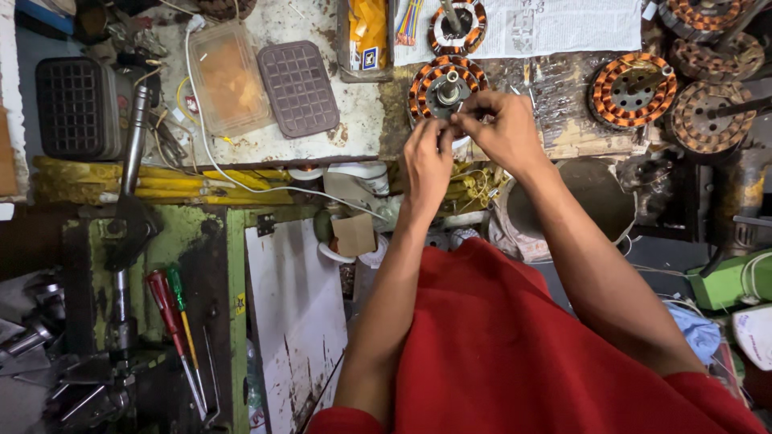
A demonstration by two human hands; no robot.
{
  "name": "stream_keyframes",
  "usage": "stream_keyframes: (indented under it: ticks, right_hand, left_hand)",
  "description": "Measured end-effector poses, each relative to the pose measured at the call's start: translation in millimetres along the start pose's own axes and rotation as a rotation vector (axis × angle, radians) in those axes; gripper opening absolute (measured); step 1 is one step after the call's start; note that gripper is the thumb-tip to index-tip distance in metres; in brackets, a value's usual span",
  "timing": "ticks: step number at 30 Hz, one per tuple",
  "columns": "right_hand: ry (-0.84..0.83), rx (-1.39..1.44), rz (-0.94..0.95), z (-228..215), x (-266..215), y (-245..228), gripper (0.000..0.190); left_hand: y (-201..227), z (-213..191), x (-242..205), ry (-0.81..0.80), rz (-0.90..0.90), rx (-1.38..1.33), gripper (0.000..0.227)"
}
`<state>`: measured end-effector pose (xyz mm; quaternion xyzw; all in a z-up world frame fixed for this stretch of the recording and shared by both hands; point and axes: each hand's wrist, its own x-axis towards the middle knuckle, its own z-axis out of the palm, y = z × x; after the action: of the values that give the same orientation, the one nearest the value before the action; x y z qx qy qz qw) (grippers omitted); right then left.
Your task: The person assembles electric motor stators by inserting white plastic spacers into the copper windings. They pick up spacers from a container, place them into the stator slots, and use a metal rod to push them into position. The person repeats this process for multiple stators on the workbench.
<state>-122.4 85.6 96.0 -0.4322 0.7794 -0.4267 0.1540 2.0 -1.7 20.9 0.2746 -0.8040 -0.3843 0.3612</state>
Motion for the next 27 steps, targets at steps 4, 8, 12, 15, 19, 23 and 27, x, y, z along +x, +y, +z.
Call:
stream_keyframes:
  ticks: [4, 8, 12, 15, 19, 23, 27]
  right_hand:
    - [0.029, -0.041, -0.065, -0.2, 0.5, 0.5, 0.017]
    - [0.015, -0.037, -0.038, 0.9, -0.5, 0.1, 0.017]
    - [0.026, -0.049, -0.038, 1.6, 0.0, 1.1, 0.018]
    - [0.019, 0.004, -0.046, 2.1, 0.0, 1.4, 0.018]
    - [0.015, -0.018, -0.042, 1.4, 0.5, -1.8, 0.02]
    - [-0.005, -0.02, -0.009, -0.1, 0.9, -6.6, 0.019]
    - [-0.028, -0.044, -0.02, -0.3, 0.8, -10.7, 0.018]
  left_hand:
    - [0.7, -1.0, 2.0, 0.045, 0.049, 0.013, 0.009]
    - [7.2, -5.2, 2.7, 0.045, 0.04, 0.03, 0.012]
    - [12.8, -11.2, 3.2, -0.003, 0.016, 0.041, 0.013]
    - [15.1, -13.4, 3.0, 0.004, 0.034, 0.065, 0.011]
    - [14.4, -11.0, 3.4, 0.016, 0.019, 0.072, 0.009]
    - [7.1, -6.0, 2.9, 0.037, 0.02, 0.103, 0.011]
    - [0.6, -1.1, 3.1, 0.006, 0.008, 0.081, 0.014]
